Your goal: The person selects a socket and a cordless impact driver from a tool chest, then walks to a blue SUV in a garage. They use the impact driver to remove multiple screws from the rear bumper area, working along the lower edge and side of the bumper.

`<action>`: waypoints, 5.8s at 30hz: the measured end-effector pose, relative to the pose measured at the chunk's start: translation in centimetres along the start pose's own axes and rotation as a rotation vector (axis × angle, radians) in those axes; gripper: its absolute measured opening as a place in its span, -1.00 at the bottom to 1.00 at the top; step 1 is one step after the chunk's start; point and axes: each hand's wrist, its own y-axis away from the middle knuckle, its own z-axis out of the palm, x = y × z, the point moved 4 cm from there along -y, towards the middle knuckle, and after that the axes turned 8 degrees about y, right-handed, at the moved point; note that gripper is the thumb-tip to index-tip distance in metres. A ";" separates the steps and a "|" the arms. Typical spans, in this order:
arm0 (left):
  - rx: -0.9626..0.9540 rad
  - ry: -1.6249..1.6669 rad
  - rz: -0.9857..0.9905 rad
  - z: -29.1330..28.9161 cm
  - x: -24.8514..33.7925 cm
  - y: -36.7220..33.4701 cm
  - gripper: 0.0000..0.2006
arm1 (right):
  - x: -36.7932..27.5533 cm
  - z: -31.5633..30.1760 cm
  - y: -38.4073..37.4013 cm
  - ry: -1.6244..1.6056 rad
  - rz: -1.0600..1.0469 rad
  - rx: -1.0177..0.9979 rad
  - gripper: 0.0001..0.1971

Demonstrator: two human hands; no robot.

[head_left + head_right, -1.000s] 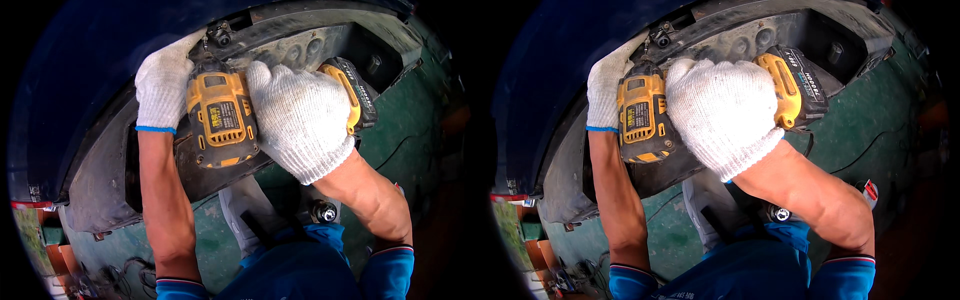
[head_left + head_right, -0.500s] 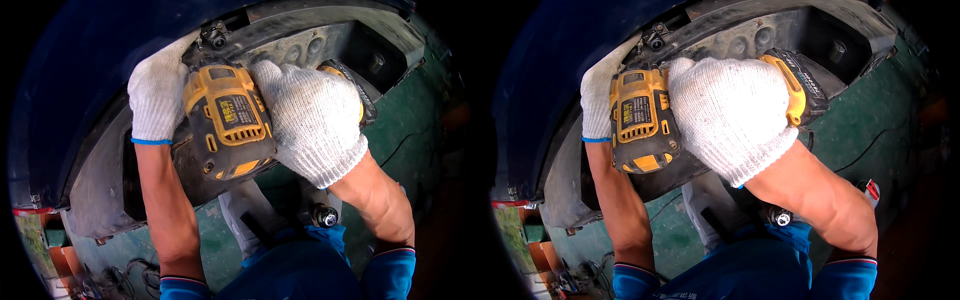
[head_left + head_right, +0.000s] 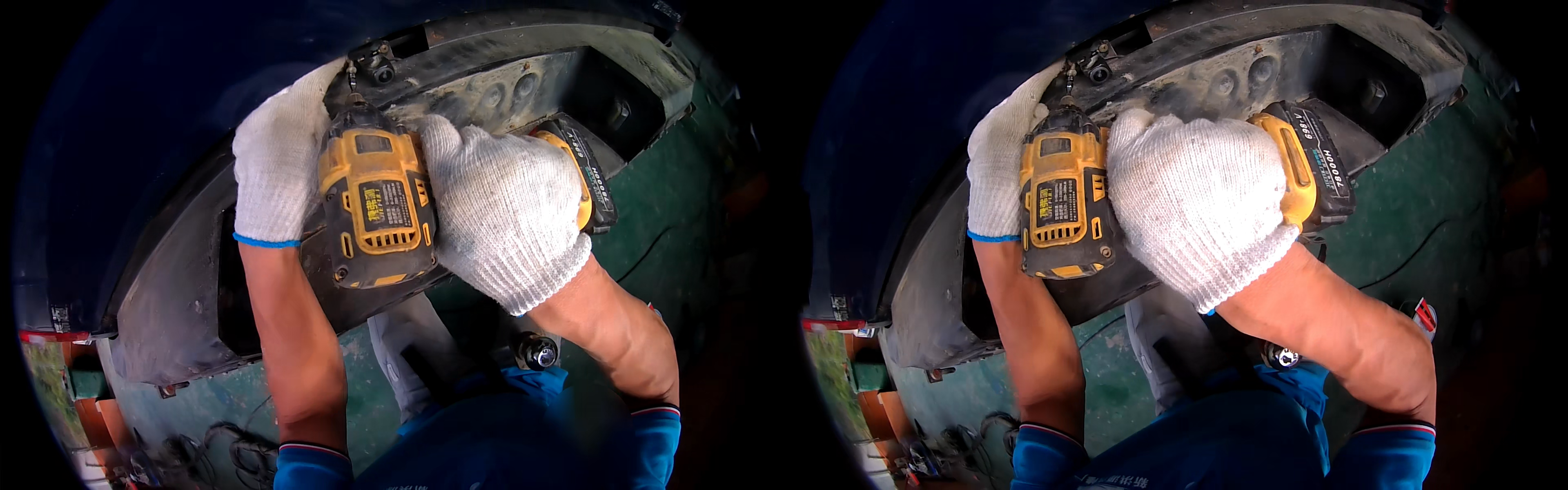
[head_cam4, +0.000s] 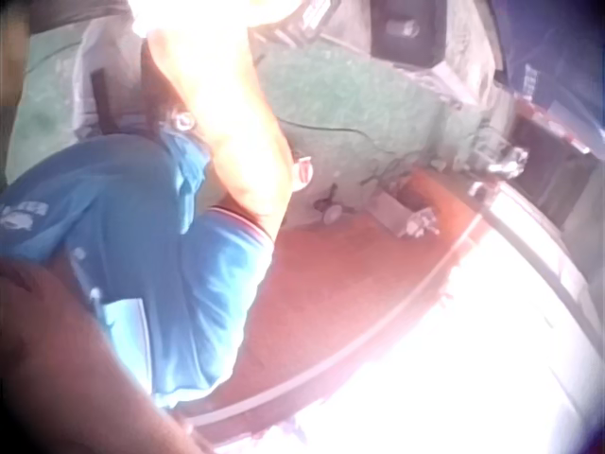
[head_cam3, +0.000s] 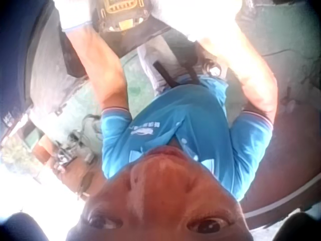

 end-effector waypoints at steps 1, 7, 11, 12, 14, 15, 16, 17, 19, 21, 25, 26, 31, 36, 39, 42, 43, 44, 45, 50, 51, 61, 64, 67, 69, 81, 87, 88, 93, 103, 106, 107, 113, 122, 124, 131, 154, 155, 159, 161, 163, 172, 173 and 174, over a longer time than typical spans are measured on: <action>0.038 0.003 0.014 -0.5 1.0 0.9 -0.53 | 0.2 0.0 0.0 0.000 0.016 -0.010 -0.43; 0.289 1.257 0.066 -0.3 5.1 10.1 -0.28 | 0.2 -0.7 -0.1 -0.009 0.051 -0.093 -0.37; 0.476 0.764 0.192 0.7 6.1 9.0 -0.24 | -0.3 -0.8 -0.3 0.003 0.020 -0.109 -0.38; 0.513 0.846 0.201 1.2 6.1 8.5 -0.26 | -0.4 -1.0 -0.4 -0.003 0.017 -0.105 -0.39; 0.556 0.964 0.226 1.9 6.1 7.8 -0.30 | -0.3 -1.1 -0.4 -0.022 0.025 -0.100 -0.40; 0.572 0.998 0.241 2.0 6.0 7.6 -0.31 | -0.3 -1.5 -0.6 -0.042 0.015 -0.126 -0.43; 0.570 1.008 0.227 2.1 6.2 7.7 -0.32 | -0.1 -1.7 -0.6 -0.053 0.014 -0.131 -0.44; 0.569 1.017 0.212 2.2 6.3 7.8 -0.33 | 0.1 -1.8 -0.6 -0.066 0.011 -0.137 -0.44; 0.561 1.012 0.188 2.3 6.5 7.9 -0.34 | 0.4 -1.6 -0.5 -0.076 0.011 -0.095 -0.46; 0.546 0.992 0.137 2.0 7.1 7.9 -0.36 | 0.8 -1.8 -0.7 -0.094 -0.027 -0.054 -0.60; 0.515 0.952 -0.005 2.0 7.8 8.1 -0.37 | 1.4 -1.5 -0.9 -0.102 -0.062 -0.011 -0.65; 0.499 0.943 -0.047 2.0 7.9 8.3 -0.36 | 1.5 -1.6 -1.0 -0.100 -0.069 -0.006 -0.65; 0.421 1.252 -0.559 0.5 9.3 7.4 -0.36 | 1.6 -1.6 -1.1 -0.105 0.028 -0.180 -0.54; 0.477 0.906 -0.022 2.4 9.4 7.2 -0.41 | 2.9 -1.7 -1.6 -0.202 -0.018 -0.155 -0.57; 0.462 0.861 0.007 3.2 10.0 7.1 -0.44 | 4.4 -1.1 -1.4 -0.312 -0.020 -0.164 -0.60; 0.465 0.853 -0.003 3.1 10.3 6.9 -0.44 | 4.3 -1.3 -1.4 -0.295 -0.034 -0.142 -0.59; 0.477 0.841 0.000 3.1 10.3 6.8 -0.44 | 4.2 -1.4 -1.4 -0.288 -0.047 -0.121 -0.58; 0.494 0.813 0.012 2.9 10.3 6.6 -0.45 | 4.3 -1.4 -1.5 -0.288 -0.046 -0.119 -0.58; 0.512 0.786 0.024 2.9 10.4 6.4 -0.46 | 4.5 -1.2 -1.4 -0.288 -0.046 -0.118 -0.58; 0.512 0.671 0.015 3.1 11.5 5.6 -0.56 | 5.7 -0.7 -1.5 -0.405 -0.065 -0.080 -0.61; 0.517 0.690 0.018 3.1 11.3 5.7 -0.58 | 5.5 -0.7 -1.6 -0.410 -0.055 -0.118 -0.61; 0.581 0.700 -0.043 3.4 11.8 5.5 -0.61 | 5.8 -1.0 -2.0 -0.396 -0.095 -0.155 -0.57; 0.529 0.726 -0.047 3.3 11.8 5.9 -0.57 | 6.0 -0.9 -1.8 -0.415 -0.104 -0.166 -0.55; 0.492 0.745 -0.053 3.0 11.7 6.2 -0.53 | 5.8 -0.9 -1.6 -0.419 -0.101 -0.170 -0.54; 0.468 0.748 -0.063 3.3 11.5 6.3 -0.49 | 5.8 -0.7 -1.9 -0.397 -0.083 -0.197 -0.53; 0.473 0.725 -0.051 2.8 11.4 6.0 -0.41 | 5.4 -1.9 -2.4 -0.356 -0.121 -0.191 -0.62; 0.386 0.831 -0.230 2.4 12.4 6.6 -0.42 | 5.5 -1.7 -2.2 -0.277 -0.150 -0.141 -0.64; 0.403 0.843 -0.213 2.4 12.1 6.6 -0.42 | 5.4 -1.6 -2.2 -0.298 -0.156 -0.161 -0.64; 0.431 0.894 -0.185 2.8 11.4 6.6 -0.41 | 5.3 -1.6 -2.3 -0.321 -0.172 -0.202 -0.63; 0.467 0.944 -0.135 3.1 10.7 6.6 -0.38 | 4.6 -1.8 -2.6 -0.200 -0.168 -0.101 -0.69; 0.455 0.914 -0.142 3.0 10.8 6.6 -0.39 | 4.7 -1.6 -2.3 -0.216 -0.176 -0.080 -0.70; 0.453 0.916 -0.149 2.9 10.8 6.7 -0.39 | 4.7 -1.4 -2.3 -0.223 -0.179 -0.075 -0.71; 0.464 0.933 -0.157 2.9 10.5 7.2 -0.39 | 4.7 -1.8 -2.3 -0.269 -0.165 -0.152 -0.68; 0.513 0.899 -0.073 3.6 10.6 6.7 -0.39 | 4.8 -1.3 -2.5 -0.214 -0.112 -0.237 -0.41; 0.507 0.901 -0.099 3.5 10.8 6.7 -0.41 | 4.8 -1.2 -2.4 -0.236 -0.095 -0.233 -0.49; 0.487 0.938 -0.160 3.1 10.2 7.0 -0.41 | 4.7 -1.4 -2.4 -0.276 -0.146 -0.141 -0.70; 0.490 0.940 -0.139 3.3 9.9 7.1 -0.40 | 4.5 -0.7 -2.3 -0.300 -0.074 -0.197 -0.57; 0.491 0.939 -0.137 3.3 9.8 7.1 -0.40 | 4.5 -0.9 -2.4 -0.292 -0.103 -0.178 -0.61; 0.494 0.941 -0.146 3.4 9.6 7.3 -0.39 | 4.5 -0.8 -2.5 -0.278 -0.148 -0.157 -0.69; 0.494 0.936 -0.139 3.3 9.5 7.0 -0.39 | 4.6 -0.8 -2.6 -0.279 -0.150 -0.146 -0.69; 0.498 0.942 -0.136 3.4 9.6 7.0 -0.39 | 4.6 -1.0 -2.7 -0.272 -0.161 -0.126 -0.69; 0.519 0.942 -0.098 3.6 9.7 6.8 -0.38 | 4.7 -0.3 -2.9 -0.223 -0.127 -0.042 -0.57; 0.521 0.941 -0.091 3.7 9.7 6.8 -0.38 | 4.7 -0.3 -2.8 -0.204 -0.133 -0.011 -0.56; 0.527 0.939 -0.084 3.8 9.7 6.7 -0.38 | 4.7 -0.1 -2.8 -0.219 -0.132 -0.025 -0.56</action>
